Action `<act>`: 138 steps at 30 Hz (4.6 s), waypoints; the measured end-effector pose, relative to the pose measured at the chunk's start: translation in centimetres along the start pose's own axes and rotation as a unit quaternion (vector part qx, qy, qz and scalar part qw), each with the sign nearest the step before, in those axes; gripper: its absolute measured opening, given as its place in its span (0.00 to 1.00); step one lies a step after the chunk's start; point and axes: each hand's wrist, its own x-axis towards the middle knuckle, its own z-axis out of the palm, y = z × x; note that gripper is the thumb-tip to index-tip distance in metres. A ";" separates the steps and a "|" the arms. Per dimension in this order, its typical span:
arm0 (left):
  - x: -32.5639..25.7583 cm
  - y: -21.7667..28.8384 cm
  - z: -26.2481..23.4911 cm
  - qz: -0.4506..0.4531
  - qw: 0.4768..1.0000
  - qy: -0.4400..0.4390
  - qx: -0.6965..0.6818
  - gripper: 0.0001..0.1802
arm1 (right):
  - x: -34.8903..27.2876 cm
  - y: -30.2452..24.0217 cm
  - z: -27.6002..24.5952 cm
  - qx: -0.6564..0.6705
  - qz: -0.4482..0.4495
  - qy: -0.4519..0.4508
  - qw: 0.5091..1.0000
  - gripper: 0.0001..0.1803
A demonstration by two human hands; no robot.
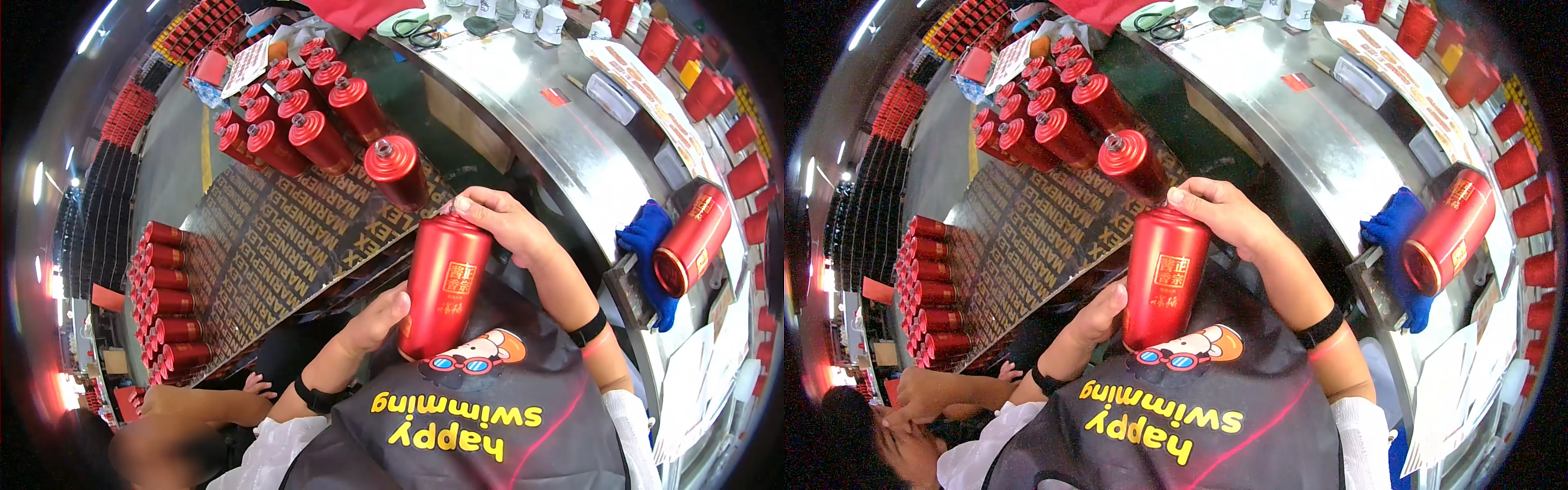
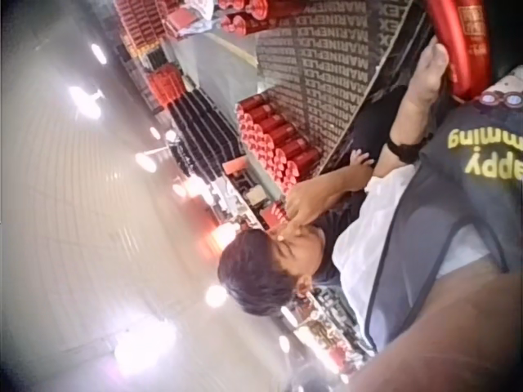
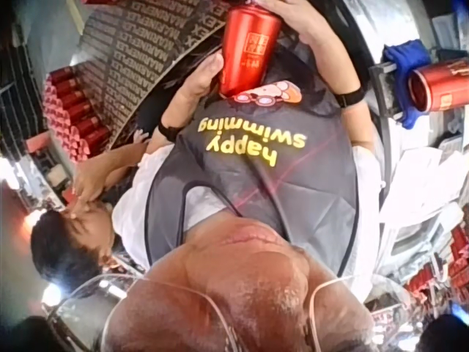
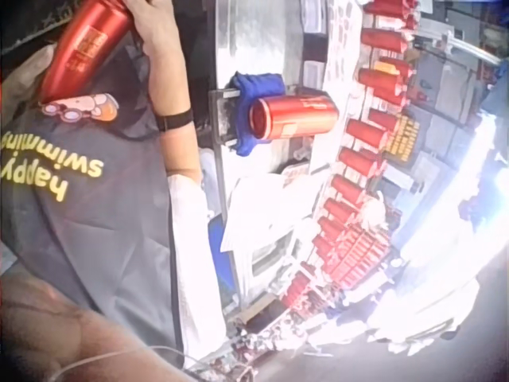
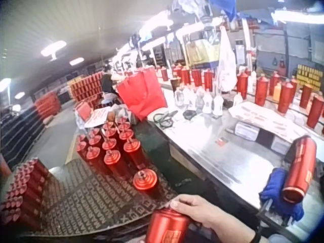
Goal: The person picks up red canisters one by one and wipes each canister using a green sponge, then places them back onto a grid-marked workbench.
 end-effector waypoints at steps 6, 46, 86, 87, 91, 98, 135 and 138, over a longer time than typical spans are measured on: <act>0.0 -1.0 -1.0 -0.038 0.999 0.002 -0.004 0.44 | 0.3 0.8 0.1 -0.008 0.051 0.020 0.998 0.18; 0.3 4.5 2.6 -0.016 0.881 0.144 0.450 0.40 | 0.1 3.0 -1.4 0.130 -0.045 -0.069 0.988 0.23; 2.7 -2.1 -1.8 0.050 0.995 0.089 -0.011 0.46 | 0.8 3.2 -0.7 0.072 0.043 0.016 0.996 0.16; 2.9 -2.0 -1.7 0.102 0.984 0.143 0.008 0.41 | 0.7 3.2 -0.7 0.073 0.043 0.016 0.996 0.16; 3.3 -0.6 -2.0 0.252 0.946 0.182 0.091 0.18 | 0.8 3.0 -0.4 0.052 0.063 0.026 0.996 0.17; 3.8 2.0 -1.8 0.309 0.853 0.135 0.399 0.15 | 0.7 2.8 -0.2 0.027 0.066 0.024 0.997 0.17; 5.5 4.4 1.8 0.106 0.977 0.175 -0.055 0.33 | 0.1 0.7 1.5 -0.096 0.016 0.079 0.992 0.23; 5.5 4.2 1.3 0.115 0.979 0.164 -0.034 0.34 | 0.0 0.6 1.4 -0.111 0.015 0.077 0.991 0.22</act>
